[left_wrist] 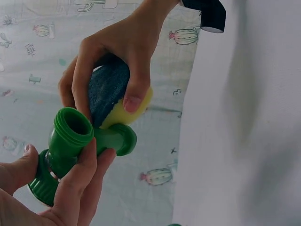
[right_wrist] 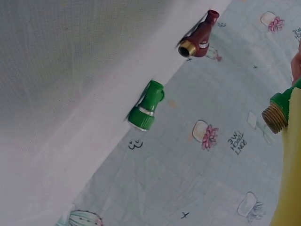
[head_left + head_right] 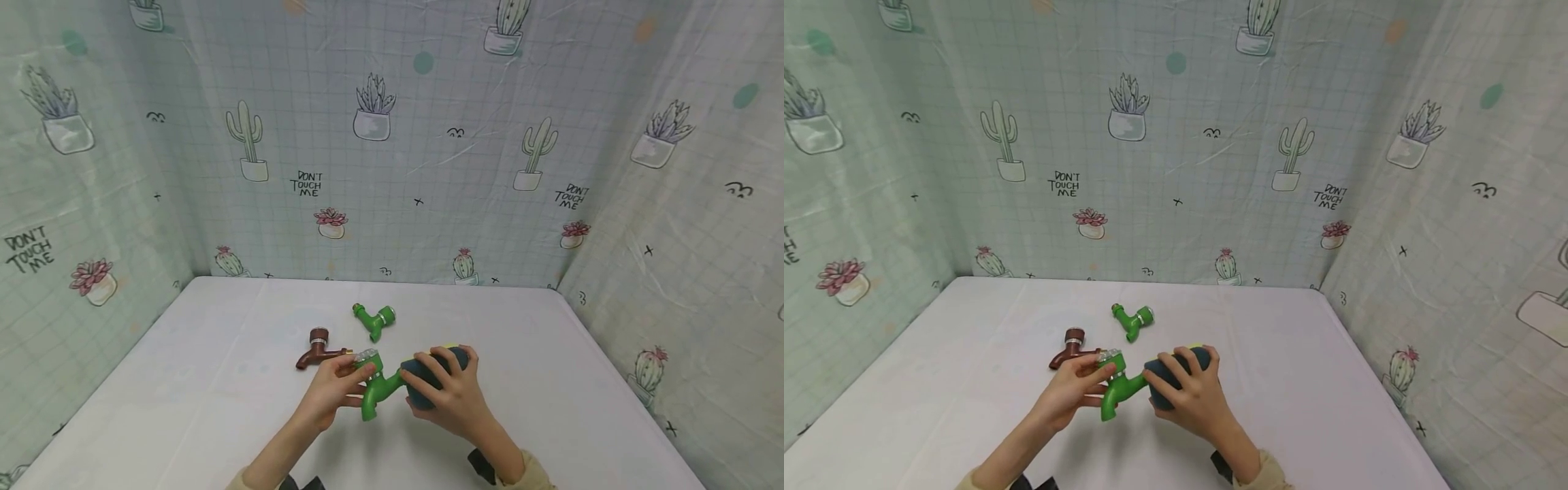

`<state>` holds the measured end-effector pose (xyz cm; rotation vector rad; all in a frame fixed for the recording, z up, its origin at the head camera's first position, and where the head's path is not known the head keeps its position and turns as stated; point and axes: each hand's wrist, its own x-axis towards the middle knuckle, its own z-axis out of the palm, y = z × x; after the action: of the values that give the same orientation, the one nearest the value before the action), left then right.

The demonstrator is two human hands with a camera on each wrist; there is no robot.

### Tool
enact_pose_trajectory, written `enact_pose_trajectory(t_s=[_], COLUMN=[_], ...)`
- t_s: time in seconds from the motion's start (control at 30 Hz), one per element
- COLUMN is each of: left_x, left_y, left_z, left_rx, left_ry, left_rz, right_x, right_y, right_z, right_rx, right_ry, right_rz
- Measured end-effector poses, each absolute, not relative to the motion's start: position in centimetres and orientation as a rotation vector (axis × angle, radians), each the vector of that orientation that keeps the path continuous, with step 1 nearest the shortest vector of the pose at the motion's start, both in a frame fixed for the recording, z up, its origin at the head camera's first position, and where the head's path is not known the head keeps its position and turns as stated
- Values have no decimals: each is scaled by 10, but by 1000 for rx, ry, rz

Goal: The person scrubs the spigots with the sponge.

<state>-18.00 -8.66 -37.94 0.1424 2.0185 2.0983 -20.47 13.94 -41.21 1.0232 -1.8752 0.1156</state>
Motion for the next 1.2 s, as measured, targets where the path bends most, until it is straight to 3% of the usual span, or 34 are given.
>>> enact_pose_trajectory(t_s=[0.53, 1.2], left_x=[-187, -186], left_y=[-80, -89], left_z=[-389, -388], left_rx=[168, 76], left_ry=[1914, 1680], left_rz=[2095, 2152], right_x=[-190, -217], right_y=[105, 138], right_z=[-418, -418], right_rx=[1287, 974], right_ry=[-1780, -1772], right_rz=[434, 422])
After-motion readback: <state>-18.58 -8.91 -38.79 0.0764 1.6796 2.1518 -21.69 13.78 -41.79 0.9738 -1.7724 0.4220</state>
